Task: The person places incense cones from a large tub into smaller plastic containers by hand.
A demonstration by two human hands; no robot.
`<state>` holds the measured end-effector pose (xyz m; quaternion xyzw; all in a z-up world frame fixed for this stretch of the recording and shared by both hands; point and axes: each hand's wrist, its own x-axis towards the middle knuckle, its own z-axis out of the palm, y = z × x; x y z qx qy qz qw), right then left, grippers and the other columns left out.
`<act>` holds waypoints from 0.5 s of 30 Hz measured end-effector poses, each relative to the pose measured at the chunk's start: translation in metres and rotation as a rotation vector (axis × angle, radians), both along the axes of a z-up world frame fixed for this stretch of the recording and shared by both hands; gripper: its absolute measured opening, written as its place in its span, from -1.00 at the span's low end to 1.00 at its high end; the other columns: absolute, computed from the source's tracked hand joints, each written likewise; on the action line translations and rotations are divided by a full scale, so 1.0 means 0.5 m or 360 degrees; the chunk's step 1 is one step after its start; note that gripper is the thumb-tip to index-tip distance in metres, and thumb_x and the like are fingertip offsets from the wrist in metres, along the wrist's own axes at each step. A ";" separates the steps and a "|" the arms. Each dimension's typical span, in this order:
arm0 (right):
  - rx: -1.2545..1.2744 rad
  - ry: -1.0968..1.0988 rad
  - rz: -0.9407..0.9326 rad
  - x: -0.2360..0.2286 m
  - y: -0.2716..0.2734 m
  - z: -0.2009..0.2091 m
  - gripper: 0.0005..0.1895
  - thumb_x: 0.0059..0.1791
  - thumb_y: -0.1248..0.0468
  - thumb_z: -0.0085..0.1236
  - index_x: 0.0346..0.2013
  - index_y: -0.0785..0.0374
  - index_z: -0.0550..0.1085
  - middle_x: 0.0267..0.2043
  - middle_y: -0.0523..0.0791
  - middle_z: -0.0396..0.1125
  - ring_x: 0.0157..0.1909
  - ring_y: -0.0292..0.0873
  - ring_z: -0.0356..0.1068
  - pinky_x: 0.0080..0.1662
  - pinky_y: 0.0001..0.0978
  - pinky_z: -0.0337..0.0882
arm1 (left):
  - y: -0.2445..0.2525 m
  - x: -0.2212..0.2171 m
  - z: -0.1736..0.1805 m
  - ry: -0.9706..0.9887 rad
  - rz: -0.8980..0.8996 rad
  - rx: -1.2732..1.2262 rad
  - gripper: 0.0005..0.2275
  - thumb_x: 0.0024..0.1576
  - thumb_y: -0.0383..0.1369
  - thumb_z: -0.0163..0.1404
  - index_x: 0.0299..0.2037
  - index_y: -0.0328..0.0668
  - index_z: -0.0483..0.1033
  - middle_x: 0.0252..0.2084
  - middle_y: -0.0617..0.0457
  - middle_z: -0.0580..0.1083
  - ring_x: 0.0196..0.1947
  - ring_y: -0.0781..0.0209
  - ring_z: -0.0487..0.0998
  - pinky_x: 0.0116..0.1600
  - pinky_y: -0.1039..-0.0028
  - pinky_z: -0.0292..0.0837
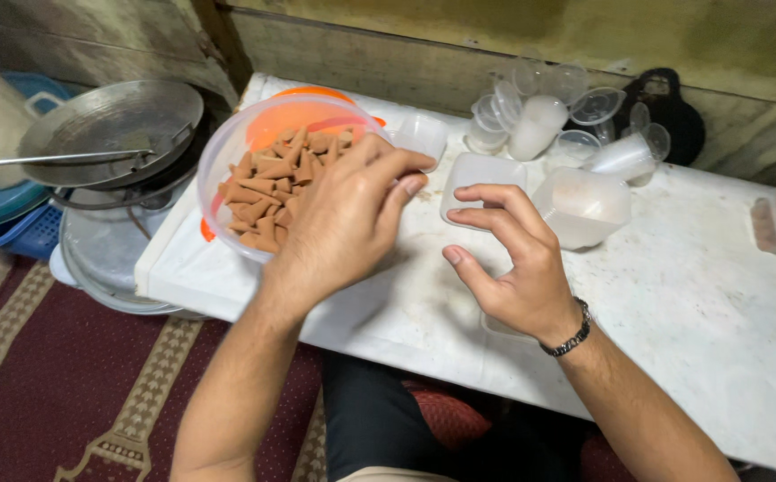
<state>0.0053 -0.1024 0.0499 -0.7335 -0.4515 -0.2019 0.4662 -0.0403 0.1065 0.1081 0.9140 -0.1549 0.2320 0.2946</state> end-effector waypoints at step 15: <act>0.0006 -0.0216 -0.0608 -0.035 -0.223 -0.146 -0.84 -0.13 0.50 0.38 -0.31 0.31 0.56 -0.29 -0.10 0.44 -0.18 0.02 0.46 -0.12 -0.13 0.38 | -0.312 0.074 -0.380 0.0810 -0.0407 -0.1878 -0.76 0.32 -0.47 -0.14 0.10 -0.30 0.55 -0.27 0.02 0.44 -0.48 0.44 0.39 -0.44 0.58 0.48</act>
